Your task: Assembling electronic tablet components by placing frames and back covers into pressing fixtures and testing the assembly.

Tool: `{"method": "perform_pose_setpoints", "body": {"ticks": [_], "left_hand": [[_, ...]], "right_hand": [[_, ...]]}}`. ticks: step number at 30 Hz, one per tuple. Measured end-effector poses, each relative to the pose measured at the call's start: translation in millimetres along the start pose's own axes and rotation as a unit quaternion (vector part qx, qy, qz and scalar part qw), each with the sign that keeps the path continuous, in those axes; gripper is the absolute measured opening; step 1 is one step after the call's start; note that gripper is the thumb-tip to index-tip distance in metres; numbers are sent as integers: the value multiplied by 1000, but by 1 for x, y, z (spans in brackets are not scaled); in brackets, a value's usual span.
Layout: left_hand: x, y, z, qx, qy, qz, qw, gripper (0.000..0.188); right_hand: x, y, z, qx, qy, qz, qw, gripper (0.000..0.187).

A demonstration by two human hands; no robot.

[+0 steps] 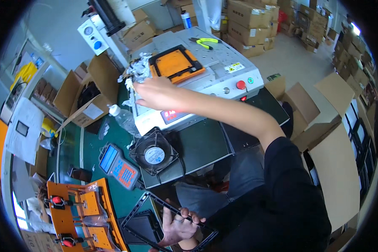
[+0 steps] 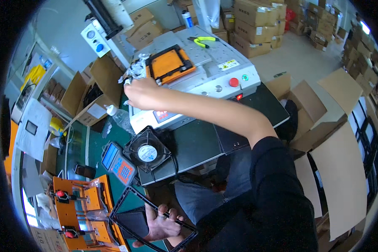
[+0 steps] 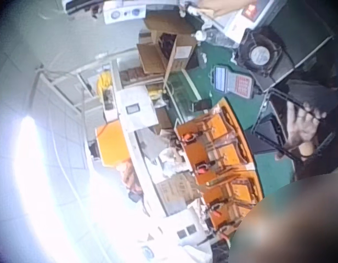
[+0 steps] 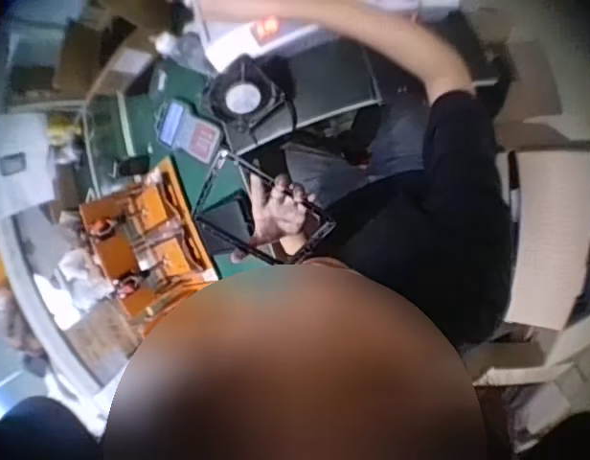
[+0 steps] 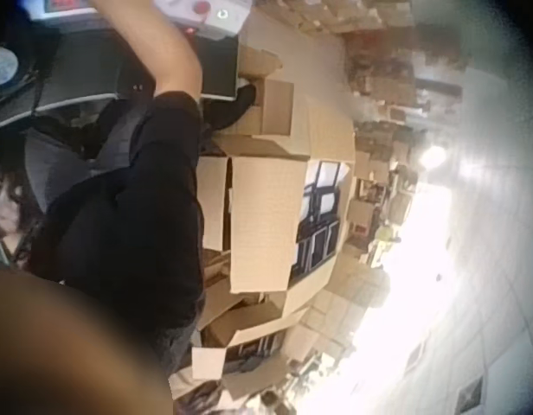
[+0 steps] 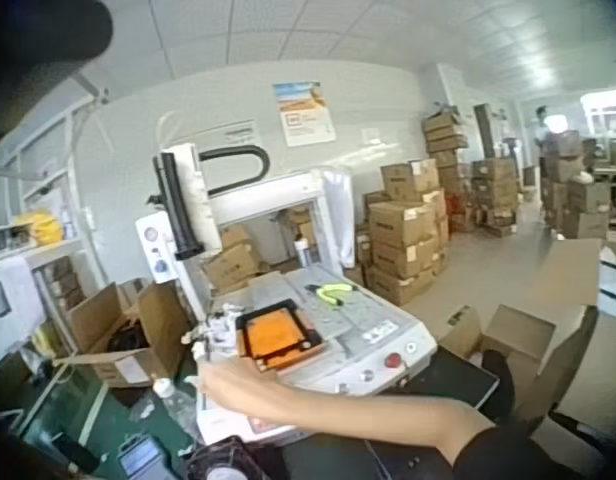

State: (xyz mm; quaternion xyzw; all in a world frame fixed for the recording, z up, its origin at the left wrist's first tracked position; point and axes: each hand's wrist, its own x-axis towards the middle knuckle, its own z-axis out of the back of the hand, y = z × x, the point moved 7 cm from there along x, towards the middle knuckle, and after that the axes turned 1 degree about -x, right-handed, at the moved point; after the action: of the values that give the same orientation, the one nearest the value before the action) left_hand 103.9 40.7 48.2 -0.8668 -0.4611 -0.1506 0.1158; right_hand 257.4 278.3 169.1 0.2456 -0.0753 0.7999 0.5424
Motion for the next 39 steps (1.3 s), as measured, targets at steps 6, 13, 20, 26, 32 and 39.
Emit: {"method": "perform_pose_setpoints", "body": {"ticks": [6, 13, 20, 26, 32, 39], "left_hand": [[5, 9, 24, 60, -32, 75, 995, 73], [35, 38, 29, 161, 80, 137, 974, 98], [37, 75, 51, -7, -17, 206, 978, 55], [36, 70, 48, 42, 10, 184, 982, 56], [36, 66, 47, 99, -14, 160, 982, 66], [44, 68, 53, 96, -30, 137, 985, 131]], "right_hand": [[-177, -115, 76, -89, -263, -229, 933, 21], [-262, -169, 67, -46, -105, -297, 948, 32], [-285, -157, 46, -98, -168, -207, 959, 55], [-261, -100, 72, 15, -147, -183, 972, 67], [-298, -42, 35, -4, 107, -100, 989, 81], [-310, -32, 65, -47, -55, -55, 996, 46]]}}
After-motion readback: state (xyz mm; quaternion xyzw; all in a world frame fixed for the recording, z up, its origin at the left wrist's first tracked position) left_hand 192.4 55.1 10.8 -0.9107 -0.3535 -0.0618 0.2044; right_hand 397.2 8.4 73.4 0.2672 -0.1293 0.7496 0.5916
